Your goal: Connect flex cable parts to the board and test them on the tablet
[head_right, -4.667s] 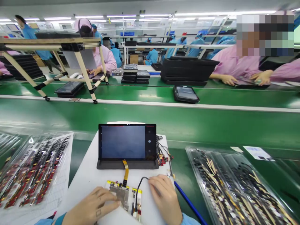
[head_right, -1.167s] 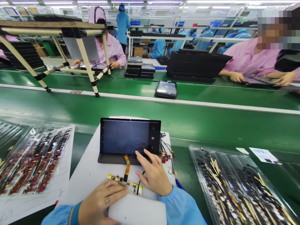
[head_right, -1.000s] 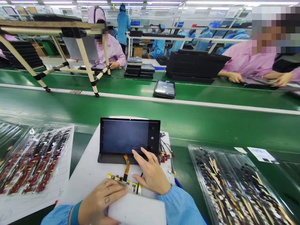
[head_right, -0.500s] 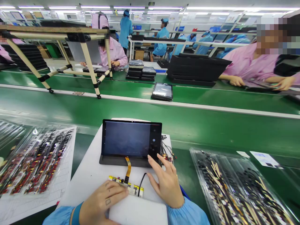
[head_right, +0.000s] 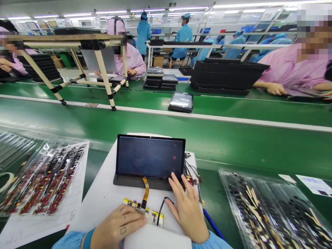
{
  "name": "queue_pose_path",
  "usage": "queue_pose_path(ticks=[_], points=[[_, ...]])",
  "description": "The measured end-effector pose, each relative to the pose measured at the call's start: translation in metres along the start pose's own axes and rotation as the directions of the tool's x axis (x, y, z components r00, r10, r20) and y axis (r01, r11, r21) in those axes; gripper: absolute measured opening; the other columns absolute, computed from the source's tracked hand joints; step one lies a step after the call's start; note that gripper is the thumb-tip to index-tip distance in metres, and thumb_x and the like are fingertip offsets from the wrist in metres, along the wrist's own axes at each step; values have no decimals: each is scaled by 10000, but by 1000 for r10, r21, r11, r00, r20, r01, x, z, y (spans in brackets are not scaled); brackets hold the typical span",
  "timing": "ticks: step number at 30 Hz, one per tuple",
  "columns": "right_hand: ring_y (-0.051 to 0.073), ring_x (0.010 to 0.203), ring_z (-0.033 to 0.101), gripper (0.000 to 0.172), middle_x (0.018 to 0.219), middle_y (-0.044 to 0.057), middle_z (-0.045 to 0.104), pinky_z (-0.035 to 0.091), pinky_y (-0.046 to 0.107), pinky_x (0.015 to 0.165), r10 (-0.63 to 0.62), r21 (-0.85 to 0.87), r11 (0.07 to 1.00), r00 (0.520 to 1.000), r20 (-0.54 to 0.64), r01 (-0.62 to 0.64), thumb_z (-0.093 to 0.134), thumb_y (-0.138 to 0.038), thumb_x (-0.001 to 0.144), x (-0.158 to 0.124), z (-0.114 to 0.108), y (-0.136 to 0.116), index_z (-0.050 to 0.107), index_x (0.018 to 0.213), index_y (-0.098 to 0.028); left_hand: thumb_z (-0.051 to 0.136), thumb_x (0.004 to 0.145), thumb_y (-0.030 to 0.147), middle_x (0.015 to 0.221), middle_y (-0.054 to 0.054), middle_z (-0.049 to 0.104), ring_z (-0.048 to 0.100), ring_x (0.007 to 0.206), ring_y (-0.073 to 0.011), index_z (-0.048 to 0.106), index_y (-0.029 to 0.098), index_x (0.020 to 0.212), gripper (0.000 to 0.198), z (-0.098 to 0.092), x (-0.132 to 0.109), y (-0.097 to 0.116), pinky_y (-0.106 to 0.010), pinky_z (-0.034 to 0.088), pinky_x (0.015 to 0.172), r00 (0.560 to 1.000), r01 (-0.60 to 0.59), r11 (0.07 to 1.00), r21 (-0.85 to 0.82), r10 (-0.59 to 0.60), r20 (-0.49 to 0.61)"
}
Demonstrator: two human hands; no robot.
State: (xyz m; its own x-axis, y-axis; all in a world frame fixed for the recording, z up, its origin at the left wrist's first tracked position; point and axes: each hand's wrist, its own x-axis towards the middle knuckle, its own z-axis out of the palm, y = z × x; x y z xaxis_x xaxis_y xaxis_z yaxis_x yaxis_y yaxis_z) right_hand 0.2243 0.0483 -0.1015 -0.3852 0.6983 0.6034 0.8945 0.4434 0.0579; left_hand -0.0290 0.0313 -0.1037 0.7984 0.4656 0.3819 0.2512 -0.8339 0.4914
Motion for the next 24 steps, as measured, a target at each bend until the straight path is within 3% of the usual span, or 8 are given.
queue_pose_path(ticks=[6, 13, 16, 21, 24], points=[[210, 1157, 431, 543, 1264, 84, 488, 392, 339, 887, 112, 130, 985, 993, 40, -117, 384, -309, 899, -17, 4, 2, 223, 1390, -142, 278, 939, 468, 1047, -130, 647, 593, 894, -223, 271, 131, 1369, 547, 3, -2, -2, -341, 471, 772, 998, -42, 999, 12, 43, -38], [236, 1165, 406, 546, 1238, 61, 523, 380, 346, 860, 9, 118, 993, 999, 52, -15, 401, -296, 891, -5, 1, -10, 239, 1386, -129, 306, 924, 498, 1000, -112, 671, 615, 852, -210, 234, 135, 1398, 601, -7, 0, -3, -321, 491, 749, 995, -75, 996, 53, 78, -67], [250, 1192, 388, 531, 1242, 47, 527, 366, 366, 865, 20, 175, 984, 999, 39, -26, 404, -309, 898, 1, 2, -13, 253, 1383, -153, 283, 918, 523, 999, -107, 673, 622, 850, -210, 229, 150, 1402, 613, -8, -1, -3, -321, 498, 745, 995, -67, 996, 58, 71, -67], [218, 1151, 454, 436, 1186, 45, 565, 393, 358, 862, 123, 288, 952, 991, -58, -102, 371, -249, 908, 2, -4, -10, 317, 1339, -222, 506, 844, 503, 1073, -105, 655, 620, 915, -227, 264, 191, 1389, 673, -5, -6, -4, -343, 498, 808, 998, -15, 998, 58, 19, -67], [153, 966, 575, 399, 1060, 55, 623, 457, 299, 772, 197, 385, 908, 979, -50, -163, 188, -180, 936, 5, -23, -9, 314, 1313, -206, 596, 791, 411, 1123, -104, 634, 612, 957, -244, 272, 223, 1383, 701, -7, -7, -5, -373, 486, 849, 998, 27, 999, 22, -26, -64]])
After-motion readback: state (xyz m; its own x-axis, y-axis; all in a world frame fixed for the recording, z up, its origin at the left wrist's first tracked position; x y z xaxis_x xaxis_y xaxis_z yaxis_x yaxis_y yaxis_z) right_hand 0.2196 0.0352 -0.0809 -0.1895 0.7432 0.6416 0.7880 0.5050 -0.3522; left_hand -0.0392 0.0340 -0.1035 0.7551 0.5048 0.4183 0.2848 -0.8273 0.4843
